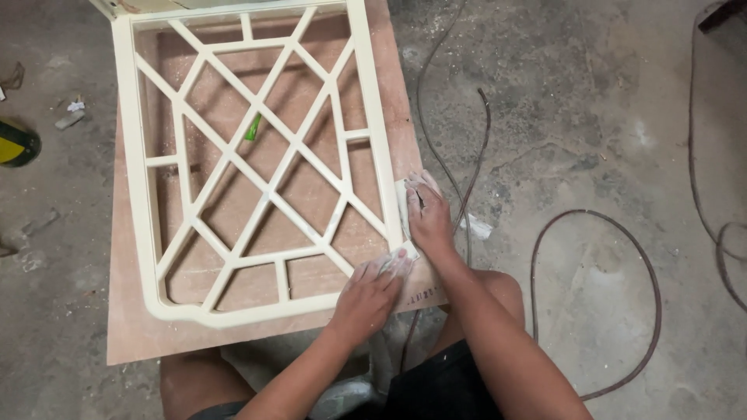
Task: The person sands a white wooden frame with a geometric lattice pattern using a sanding block. They work on the edges and inner sections of the frame, which rests on a larger board on the floor.
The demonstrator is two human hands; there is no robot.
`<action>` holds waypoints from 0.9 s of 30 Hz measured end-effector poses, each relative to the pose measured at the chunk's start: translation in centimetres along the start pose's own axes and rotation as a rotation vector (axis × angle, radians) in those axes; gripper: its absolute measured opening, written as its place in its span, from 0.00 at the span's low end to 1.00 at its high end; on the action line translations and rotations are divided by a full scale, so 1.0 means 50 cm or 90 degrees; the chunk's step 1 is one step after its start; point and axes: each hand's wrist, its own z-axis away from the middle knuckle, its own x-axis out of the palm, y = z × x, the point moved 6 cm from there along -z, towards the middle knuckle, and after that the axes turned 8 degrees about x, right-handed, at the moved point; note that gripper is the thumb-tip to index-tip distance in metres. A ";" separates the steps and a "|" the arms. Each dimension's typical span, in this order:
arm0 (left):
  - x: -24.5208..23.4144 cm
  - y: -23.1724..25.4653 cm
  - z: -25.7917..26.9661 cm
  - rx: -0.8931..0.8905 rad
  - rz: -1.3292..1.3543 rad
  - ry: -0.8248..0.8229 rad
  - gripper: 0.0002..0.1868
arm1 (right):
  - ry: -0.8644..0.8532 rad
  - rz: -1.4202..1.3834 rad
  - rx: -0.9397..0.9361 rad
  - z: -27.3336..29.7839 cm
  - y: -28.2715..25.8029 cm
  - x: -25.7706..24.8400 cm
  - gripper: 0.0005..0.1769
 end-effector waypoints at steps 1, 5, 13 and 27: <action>-0.016 0.007 0.013 -0.003 0.000 0.000 0.31 | -0.003 0.000 -0.001 0.002 -0.004 -0.002 0.17; -0.026 0.008 0.019 -0.002 0.003 -0.014 0.39 | -0.004 0.003 0.010 -0.002 0.002 0.002 0.18; -0.091 0.056 0.070 0.039 -0.050 -0.028 0.42 | -0.008 -0.019 0.000 -0.001 -0.001 0.000 0.19; -0.048 0.016 0.006 0.014 -0.021 0.017 0.38 | -0.003 0.018 0.016 -0.001 -0.002 0.001 0.18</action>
